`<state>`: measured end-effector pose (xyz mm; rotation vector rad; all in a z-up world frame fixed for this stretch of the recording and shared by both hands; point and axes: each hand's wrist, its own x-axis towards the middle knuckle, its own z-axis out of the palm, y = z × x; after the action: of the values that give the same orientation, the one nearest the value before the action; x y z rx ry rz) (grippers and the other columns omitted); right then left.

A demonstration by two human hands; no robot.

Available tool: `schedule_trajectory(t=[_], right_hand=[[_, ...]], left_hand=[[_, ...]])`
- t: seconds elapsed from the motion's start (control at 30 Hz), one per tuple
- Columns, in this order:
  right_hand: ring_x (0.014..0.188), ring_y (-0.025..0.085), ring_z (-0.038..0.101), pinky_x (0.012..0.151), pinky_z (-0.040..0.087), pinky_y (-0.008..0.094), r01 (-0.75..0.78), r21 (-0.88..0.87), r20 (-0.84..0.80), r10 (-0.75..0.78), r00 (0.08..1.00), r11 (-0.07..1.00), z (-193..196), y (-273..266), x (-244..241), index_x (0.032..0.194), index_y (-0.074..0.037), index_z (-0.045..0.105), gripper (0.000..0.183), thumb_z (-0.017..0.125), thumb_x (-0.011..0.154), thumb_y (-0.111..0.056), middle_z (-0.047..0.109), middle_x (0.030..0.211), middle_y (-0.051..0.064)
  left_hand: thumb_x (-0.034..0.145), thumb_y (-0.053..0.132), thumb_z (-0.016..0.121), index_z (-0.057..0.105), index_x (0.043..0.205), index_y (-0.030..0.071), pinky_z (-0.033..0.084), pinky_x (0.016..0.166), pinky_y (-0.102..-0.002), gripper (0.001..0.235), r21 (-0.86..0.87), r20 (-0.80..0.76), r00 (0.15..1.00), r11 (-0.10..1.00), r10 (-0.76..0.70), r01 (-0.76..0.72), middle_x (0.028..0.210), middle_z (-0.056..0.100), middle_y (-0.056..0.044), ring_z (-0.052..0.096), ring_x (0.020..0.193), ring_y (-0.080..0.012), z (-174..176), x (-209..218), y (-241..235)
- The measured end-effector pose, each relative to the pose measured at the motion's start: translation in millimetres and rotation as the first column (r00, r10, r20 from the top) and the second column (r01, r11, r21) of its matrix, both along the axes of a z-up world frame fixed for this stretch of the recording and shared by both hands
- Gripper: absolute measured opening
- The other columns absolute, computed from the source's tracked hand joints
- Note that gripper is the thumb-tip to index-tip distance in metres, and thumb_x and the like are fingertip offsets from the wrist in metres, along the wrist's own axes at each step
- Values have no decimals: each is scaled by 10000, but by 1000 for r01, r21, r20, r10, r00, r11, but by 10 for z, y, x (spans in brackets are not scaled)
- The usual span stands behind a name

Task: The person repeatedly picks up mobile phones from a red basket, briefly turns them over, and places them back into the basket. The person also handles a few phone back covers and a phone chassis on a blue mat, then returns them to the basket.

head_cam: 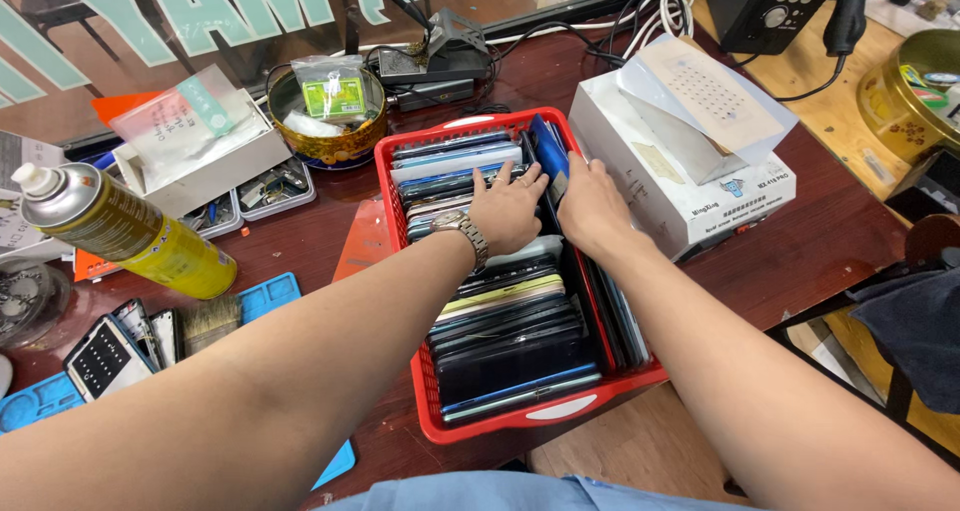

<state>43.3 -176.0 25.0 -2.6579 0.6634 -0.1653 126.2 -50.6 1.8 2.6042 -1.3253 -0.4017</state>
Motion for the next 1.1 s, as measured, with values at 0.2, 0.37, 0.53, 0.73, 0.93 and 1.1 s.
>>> schedule_trajectory(t=[0.2, 0.37, 0.53, 0.73, 0.93, 1.1], right_hand=[[1259, 414, 498, 1021, 454, 506, -2, -58, 176, 12, 984, 998, -173, 154, -110, 1546, -17, 351, 685, 515, 882, 32, 485, 1348, 240], [1224, 425, 539, 994, 467, 516, -56, -102, 63, 62, 996, 993, -164, 59, -82, 1482, -13, 417, 579, 513, 911, -26, 530, 1335, 237], [1202, 427, 593, 977, 479, 527, -57, -113, 100, 69, 993, 992, -72, 11, -52, 1456, -38, 499, 508, 509, 949, -30, 588, 1338, 228], [1240, 354, 636, 1084, 486, 440, 38, 163, -43, -31, 999, 986, 80, -117, -40, 1500, -124, 486, 605, 647, 923, -211, 667, 1323, 177], [1252, 425, 552, 1043, 442, 497, 35, 4, 133, -35, 990, 999, -115, -74, 2, 1424, -28, 500, 504, 585, 928, -58, 551, 1357, 236], [1205, 430, 569, 1029, 454, 500, 85, 83, 327, -107, 939, 993, -201, -255, -20, 1369, -16, 524, 456, 589, 919, -52, 563, 1301, 239]], left_hand=[[916, 266, 595, 239, 1608, 137, 86, 1170, -754, 789, 5, 6, 1000, 1000, -14, 14, 1705, 155, -55, 103, 1565, -381, -47, 22, 23], [909, 274, 604, 236, 1608, 146, 88, 1180, -747, 800, 1, -2, 1000, 1000, -2, 2, 1706, 148, -51, 101, 1564, -380, -93, 13, -14], [908, 269, 601, 219, 1608, 132, 100, 1166, -745, 810, -11, -13, 1000, 1000, 7, -7, 1705, 128, -75, 76, 1561, -408, -102, -10, -27], [907, 258, 595, 245, 1608, 140, 99, 1180, -735, 793, -36, -41, 999, 999, 29, -30, 1709, 131, -85, 88, 1560, -410, -58, -8, -44], [927, 276, 582, 250, 1607, 159, 92, 1180, -741, 765, 10, -50, 999, 1000, 20, -20, 1706, 138, -79, 77, 1565, -398, -50, -21, -17], [923, 273, 589, 233, 1613, 180, 90, 1178, -744, 783, 17, -58, 998, 1000, 24, -23, 1701, 157, -87, 72, 1567, -388, -71, -13, 8]])
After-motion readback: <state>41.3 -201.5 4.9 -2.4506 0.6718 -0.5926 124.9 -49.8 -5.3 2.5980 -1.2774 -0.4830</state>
